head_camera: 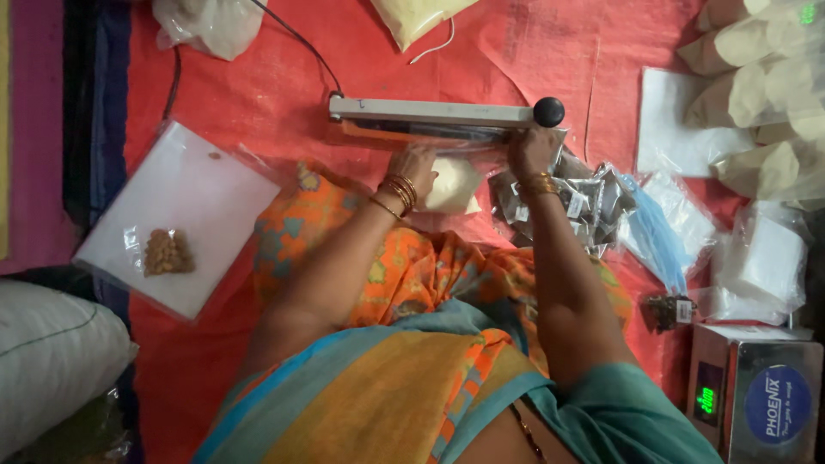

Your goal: The person sits on the floor and repeatedly fills small plastic bags with a dark granular substance, then seals them using a handheld heat sealer. They also handle larger bags containing a white substance, sealing them in the same manner. Finished packages are stacked nearby.

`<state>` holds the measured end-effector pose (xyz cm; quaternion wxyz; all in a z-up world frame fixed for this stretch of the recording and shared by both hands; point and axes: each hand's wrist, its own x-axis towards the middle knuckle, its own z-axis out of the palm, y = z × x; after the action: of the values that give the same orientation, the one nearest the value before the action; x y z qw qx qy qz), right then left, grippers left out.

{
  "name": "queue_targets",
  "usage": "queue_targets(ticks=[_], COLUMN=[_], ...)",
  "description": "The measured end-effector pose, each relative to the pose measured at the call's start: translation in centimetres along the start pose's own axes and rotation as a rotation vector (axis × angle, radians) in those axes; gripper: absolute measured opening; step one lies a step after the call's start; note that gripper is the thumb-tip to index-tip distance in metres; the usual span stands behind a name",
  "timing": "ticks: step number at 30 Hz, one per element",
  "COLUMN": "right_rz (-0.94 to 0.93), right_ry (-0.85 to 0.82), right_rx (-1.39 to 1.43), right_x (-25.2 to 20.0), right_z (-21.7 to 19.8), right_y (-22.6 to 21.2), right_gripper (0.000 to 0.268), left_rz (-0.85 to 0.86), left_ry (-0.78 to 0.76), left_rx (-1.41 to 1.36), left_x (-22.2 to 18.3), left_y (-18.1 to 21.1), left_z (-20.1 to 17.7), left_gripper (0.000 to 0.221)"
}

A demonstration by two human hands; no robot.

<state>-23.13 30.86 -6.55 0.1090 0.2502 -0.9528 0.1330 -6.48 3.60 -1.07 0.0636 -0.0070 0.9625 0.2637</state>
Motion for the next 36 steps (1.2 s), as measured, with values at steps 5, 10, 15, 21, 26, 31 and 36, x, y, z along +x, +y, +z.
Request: queue_targets(ticks=[5, 10, 15, 21, 26, 31, 36], right_rz=[-0.214, -0.348, -0.233, 0.363, 0.648, 0.457, 0.19], right_ry=[-0.081, 0.036, 0.004, 0.051, -0.131, -0.1, -0.271], right_rx=[-0.058, 0.064, 0.052, 0.535, 1.315, 0.971, 0.947], right_x=[1.7, -0.9, -3.4, -4.9, -5.2, -7.4, -11.5], right_z=[0.6, -3.1, -5.1, -2.4, 0.1, -1.4, -8.1], right_y=[-5.8, -11.2, -10.2, -5.6, -5.6, -8.3, -12.5], right_gripper=[0.024, 0.024, 0.047, 0.028, 0.016, 0.011, 0.005], left_rz=[0.14, 0.21, -0.066, -0.2, -0.313, -0.323, -0.44], left_ry=[0.03, 0.072, -0.229, 0.082, 0.034, 0.236, 0.378], left_rx=[0.149, 0.116, 0.305, 0.215, -0.073, -0.057, -0.286], left_x=[0.8, 2.0, 2.1, 1.6, -0.5, -1.8, -1.3], left_y=[1.0, 1.1, -0.4, -2.2, -3.5, -5.4, -6.4], left_z=[1.0, 0.9, -0.2, -0.8, -2.0, -3.5, -5.0], left_gripper=[0.054, 0.079, 0.089, 0.057, 0.029, 0.025, 0.021])
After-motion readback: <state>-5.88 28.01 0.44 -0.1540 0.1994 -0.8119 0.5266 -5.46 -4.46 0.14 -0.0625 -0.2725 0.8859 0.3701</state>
